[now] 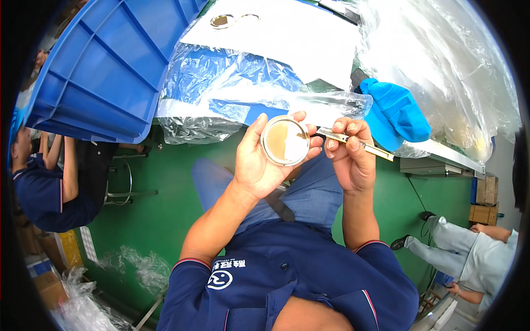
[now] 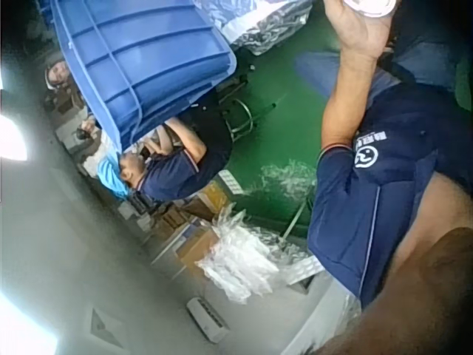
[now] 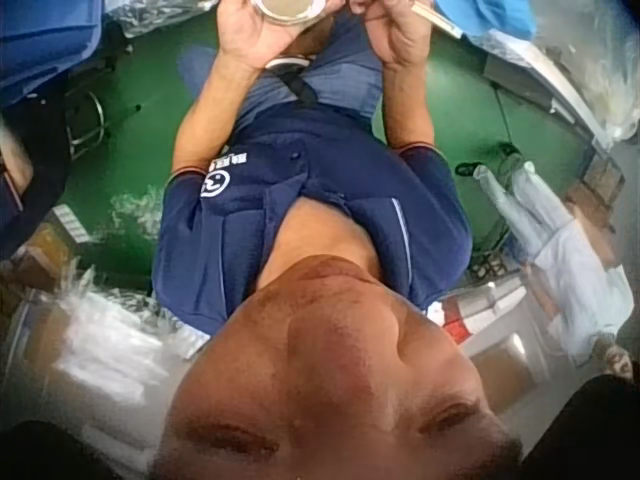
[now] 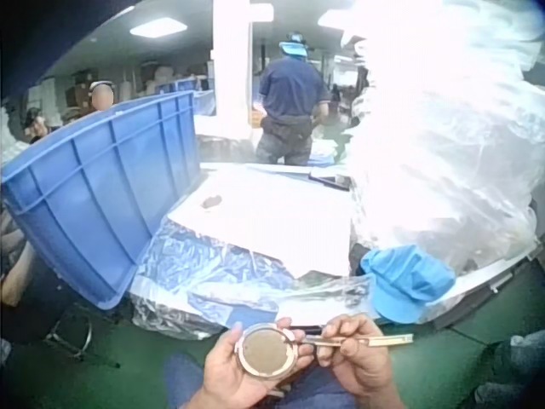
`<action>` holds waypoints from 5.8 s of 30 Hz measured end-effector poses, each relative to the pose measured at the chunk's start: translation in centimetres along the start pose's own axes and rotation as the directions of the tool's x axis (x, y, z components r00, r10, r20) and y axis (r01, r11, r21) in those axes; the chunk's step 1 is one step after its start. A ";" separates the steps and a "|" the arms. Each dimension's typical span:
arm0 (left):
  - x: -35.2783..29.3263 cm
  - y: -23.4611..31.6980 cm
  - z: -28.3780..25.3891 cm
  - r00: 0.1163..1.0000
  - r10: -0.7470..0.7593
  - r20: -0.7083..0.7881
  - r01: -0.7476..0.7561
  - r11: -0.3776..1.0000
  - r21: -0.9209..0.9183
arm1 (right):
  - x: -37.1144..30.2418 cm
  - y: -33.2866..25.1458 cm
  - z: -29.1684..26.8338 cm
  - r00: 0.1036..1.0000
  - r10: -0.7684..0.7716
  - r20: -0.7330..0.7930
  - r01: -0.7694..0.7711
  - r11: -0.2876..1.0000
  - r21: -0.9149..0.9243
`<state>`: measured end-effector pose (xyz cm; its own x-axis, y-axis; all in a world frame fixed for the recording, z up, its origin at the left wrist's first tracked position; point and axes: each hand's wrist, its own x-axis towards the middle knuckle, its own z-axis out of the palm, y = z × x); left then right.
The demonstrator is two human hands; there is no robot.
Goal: Worker assembles and inspects small circular gold-colored parts, marking them and placing them into a tray.
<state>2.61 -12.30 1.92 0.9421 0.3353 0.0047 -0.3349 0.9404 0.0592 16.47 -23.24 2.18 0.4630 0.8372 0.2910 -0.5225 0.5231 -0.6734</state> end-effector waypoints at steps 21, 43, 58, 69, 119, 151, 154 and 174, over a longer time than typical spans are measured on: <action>-0.7 0.6 0.5 0.973 0.142 -0.182 -0.060 0.918 0.392 | 1.0 2.2 0.3 0.991 0.132 -0.036 -0.125 0.980 0.157; -1.5 1.6 1.9 0.968 0.200 -0.154 0.072 0.366 0.928 | 2.4 2.2 1.2 0.820 0.571 -0.035 -0.478 0.652 -0.589; -2.4 2.1 -0.8 0.894 0.335 0.296 -0.238 -0.203 0.950 | 0.9 5.2 2.9 0.877 0.475 -0.070 -0.457 0.780 -0.427; -3.0 3.0 -0.3 0.830 0.509 0.227 -0.306 0.077 0.949 | 0.7 3.2 3.0 0.873 0.483 -0.071 -0.487 0.850 -0.200; -3.8 3.0 0.0 0.884 0.467 0.015 -0.416 0.772 0.481 | 0.3 5.5 5.5 0.959 0.238 0.156 -0.251 0.965 0.072; -3.9 0.6 -0.6 0.847 0.528 0.055 -0.426 0.615 0.664 | -3.0 8.8 5.4 0.993 -0.088 -0.081 0.063 0.959 -0.276; -3.7 0.4 -0.4 0.850 0.521 0.072 -0.415 0.581 0.700 | -3.1 9.0 5.5 0.990 -0.094 -0.100 0.061 0.954 -0.294; -3.9 0.6 -0.3 0.868 0.495 0.038 -0.319 0.497 0.807 | -3.4 10.3 4.8 0.980 -0.197 -0.036 0.153 0.854 -0.498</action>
<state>-1.29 -13.05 1.62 0.6525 0.7544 0.0714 -0.4546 0.3144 0.8333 6.08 -19.91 -2.51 0.5824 0.7115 0.3933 -0.0187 0.4954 -0.8685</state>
